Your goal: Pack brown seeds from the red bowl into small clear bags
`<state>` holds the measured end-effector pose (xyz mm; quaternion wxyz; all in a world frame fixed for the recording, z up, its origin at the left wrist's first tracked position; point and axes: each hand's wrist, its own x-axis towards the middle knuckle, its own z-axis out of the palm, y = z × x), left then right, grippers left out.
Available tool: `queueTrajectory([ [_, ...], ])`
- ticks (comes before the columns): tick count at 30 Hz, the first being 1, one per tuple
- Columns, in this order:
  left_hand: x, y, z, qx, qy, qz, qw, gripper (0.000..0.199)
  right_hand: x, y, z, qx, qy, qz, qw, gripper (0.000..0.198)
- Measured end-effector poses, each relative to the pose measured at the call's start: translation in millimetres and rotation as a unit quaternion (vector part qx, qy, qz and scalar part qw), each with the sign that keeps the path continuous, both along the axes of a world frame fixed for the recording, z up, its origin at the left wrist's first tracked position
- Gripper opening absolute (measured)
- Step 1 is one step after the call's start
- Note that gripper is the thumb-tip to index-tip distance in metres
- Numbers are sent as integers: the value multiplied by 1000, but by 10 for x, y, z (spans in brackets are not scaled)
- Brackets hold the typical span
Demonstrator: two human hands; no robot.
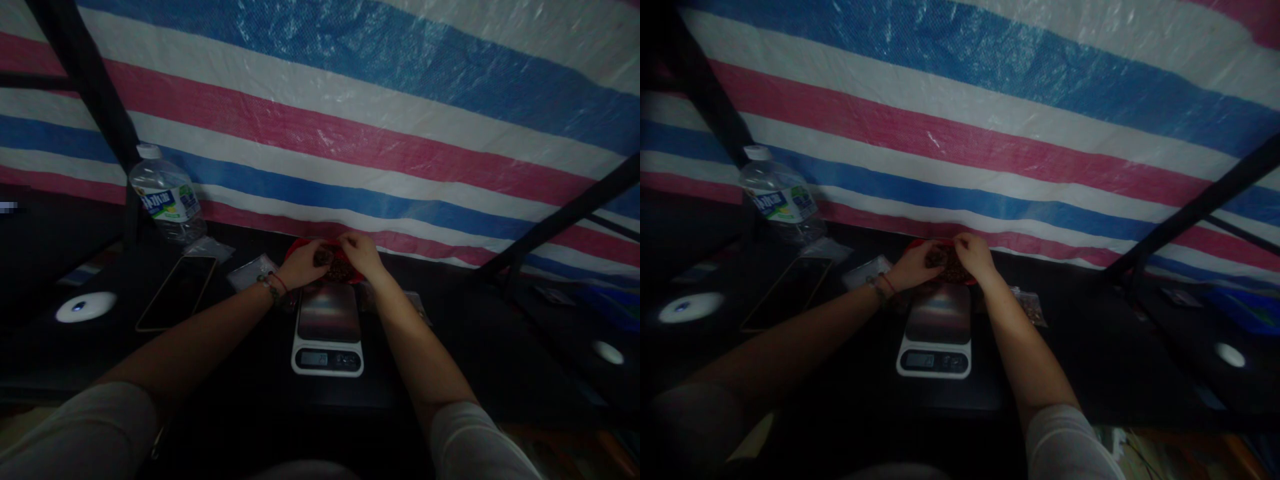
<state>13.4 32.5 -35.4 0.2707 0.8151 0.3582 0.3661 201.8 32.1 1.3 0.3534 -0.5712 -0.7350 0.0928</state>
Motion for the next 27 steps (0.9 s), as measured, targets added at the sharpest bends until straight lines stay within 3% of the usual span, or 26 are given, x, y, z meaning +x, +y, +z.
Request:
queueTrajectory([
  [6, 2, -199, 108, -64, 19, -246, 967, 61, 10, 10, 3, -12, 2, -3, 1000, 24],
  [10, 31, -312, 136, -82, 80, -304, 946, 61, 13, 12, 2, -9, 0, -8, 1000, 22],
  [15, -28, -279, 283, -77, 62, -295, 950, 75, 4, -4, 16, -12, -7, -10, 1000, 22],
  [17, -136, -246, 428, -85, 59, -279, 955, 56, 2, -15, 29, -16, -8, -10, 1000, 21],
  [19, -289, -222, 565, -104, 116, -253, 955, 32, 4, -25, 42, -18, -12, -4, 1000, 21],
  [21, -457, -213, 637, -128, 195, -234, 944, 28, 9, -31, 55, -19, -18, 4, 1000, 21],
  [24, -662, -238, 584, -155, 283, -223, 920, 30, 14, -40, 79, -26, -30, 13, 999, 22],
  [27, -745, -299, 420, -75, 272, -176, 943, 50, 8, -57, 107, -28, -43, 15, 999, 22],
])
